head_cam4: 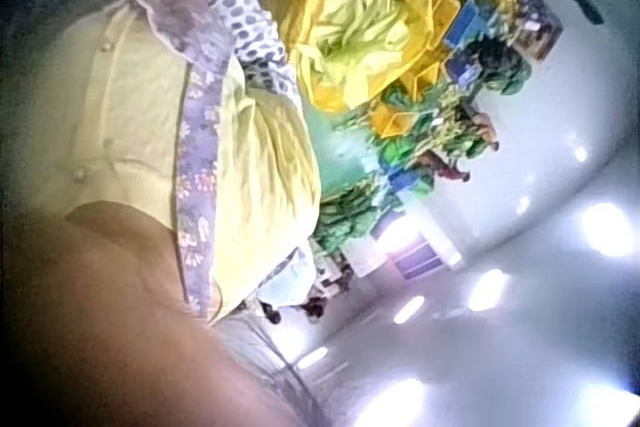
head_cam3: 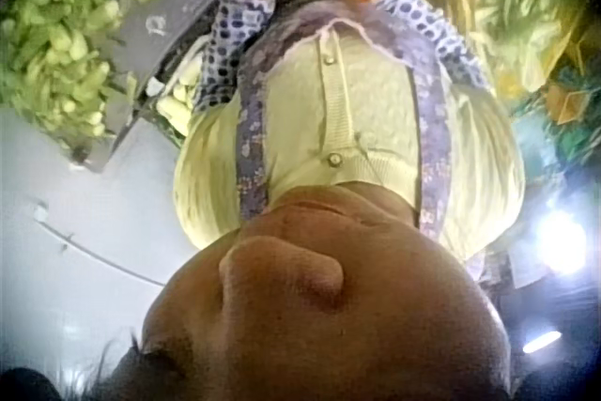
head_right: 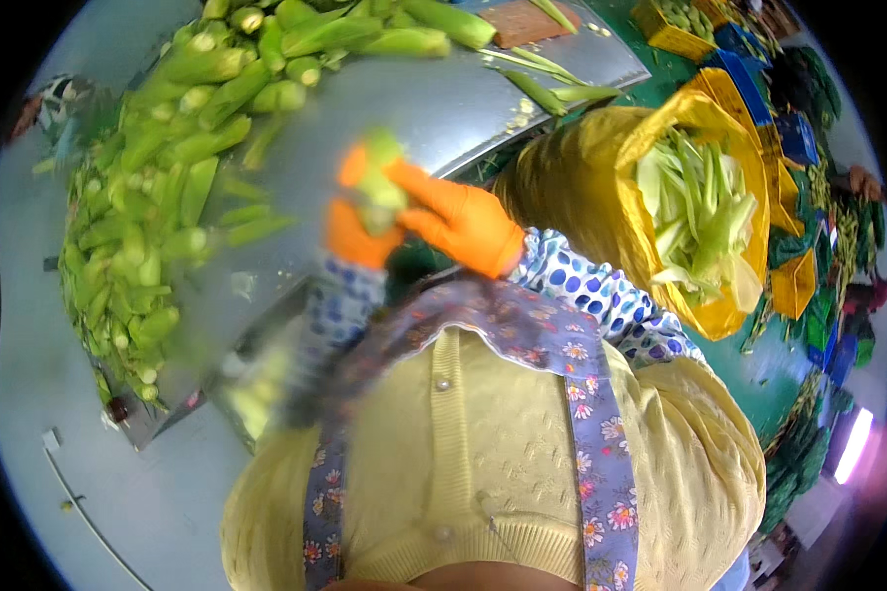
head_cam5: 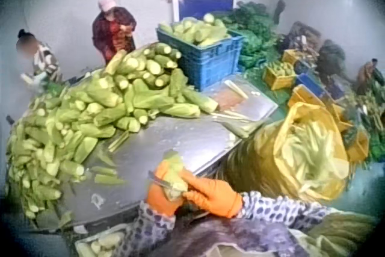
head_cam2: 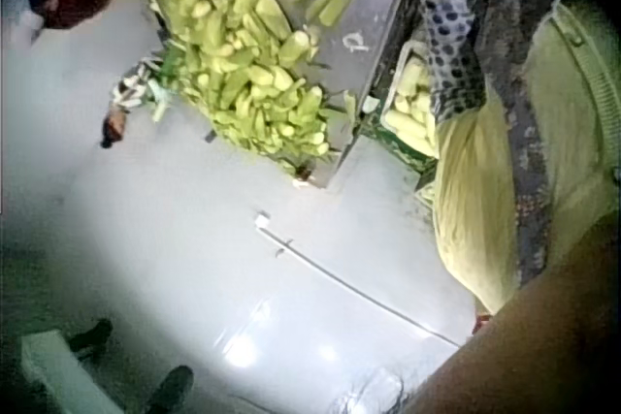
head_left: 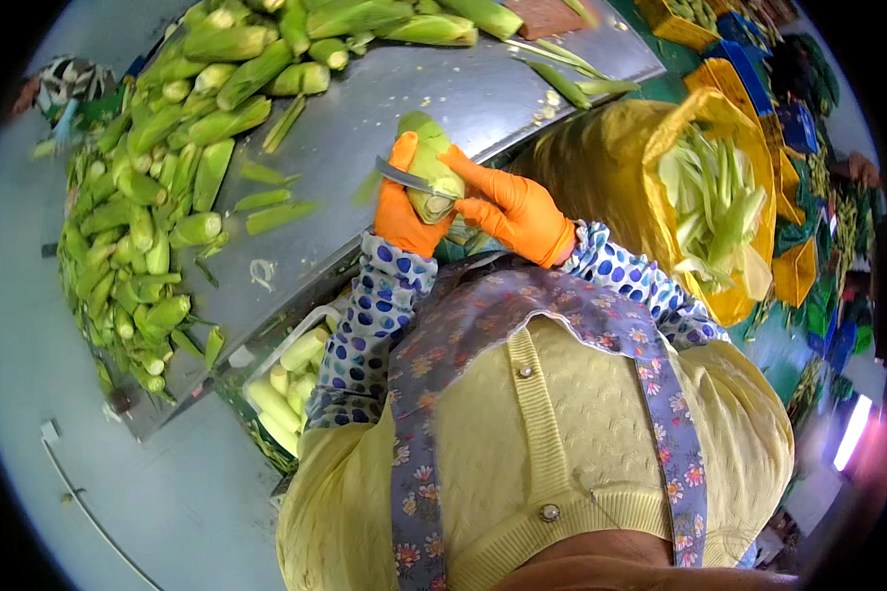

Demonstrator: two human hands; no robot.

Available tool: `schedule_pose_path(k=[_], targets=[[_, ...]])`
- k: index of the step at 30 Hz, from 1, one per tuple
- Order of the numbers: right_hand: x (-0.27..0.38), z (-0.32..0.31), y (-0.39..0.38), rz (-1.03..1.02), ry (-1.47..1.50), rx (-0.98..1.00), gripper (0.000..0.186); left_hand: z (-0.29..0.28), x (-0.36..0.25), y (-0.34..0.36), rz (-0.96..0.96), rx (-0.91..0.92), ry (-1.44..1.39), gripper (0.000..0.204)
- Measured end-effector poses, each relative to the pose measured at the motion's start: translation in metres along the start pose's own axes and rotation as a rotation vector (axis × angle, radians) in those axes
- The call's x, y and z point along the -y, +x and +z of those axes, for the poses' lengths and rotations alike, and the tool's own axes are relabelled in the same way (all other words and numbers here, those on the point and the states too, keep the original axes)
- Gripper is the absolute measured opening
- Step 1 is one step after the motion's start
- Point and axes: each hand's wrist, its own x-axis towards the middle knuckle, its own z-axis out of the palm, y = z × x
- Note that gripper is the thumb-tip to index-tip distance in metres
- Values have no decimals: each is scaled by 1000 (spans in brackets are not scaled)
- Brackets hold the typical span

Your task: The person peels the outer layers of green vegetables using a knife and places the peeled items into a white plastic crate. The person works at a metal table in a processing area, handling the vegetables one by one.

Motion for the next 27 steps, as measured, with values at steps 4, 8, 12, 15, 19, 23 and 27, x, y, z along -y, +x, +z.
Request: schedule_pose_path(k=[4, 8, 12, 15, 19, 23, 27], targets=[[3, -43, -34, -117, -402, -72, 58, 37, 2, -2, 93, 102, 191, 40], [15, -78, -45, -179, -347, -203, 53, 80, -7, -1, -145, 150, -63, 47], [-16, -170, -37, -266, -683, -655, 46, 110, -19, -12, -574, 189, -294, 61], [-57, -253, -78, 346, 74, -857, 46, 116, -18, -23, -690, 301, -409, 74], [-91, -330, -153, 566, -15, -810, 72, 119, 4, -10, -710, 388, -718, 86], [-73, -318, -174, 788, -888, -890, 89, 144, 26, 11, -542, 526, -578, 76], [-42, -249, -150, 545, 205, -748, 72, 193, 51, 19, -535, 477, -409, 76]])
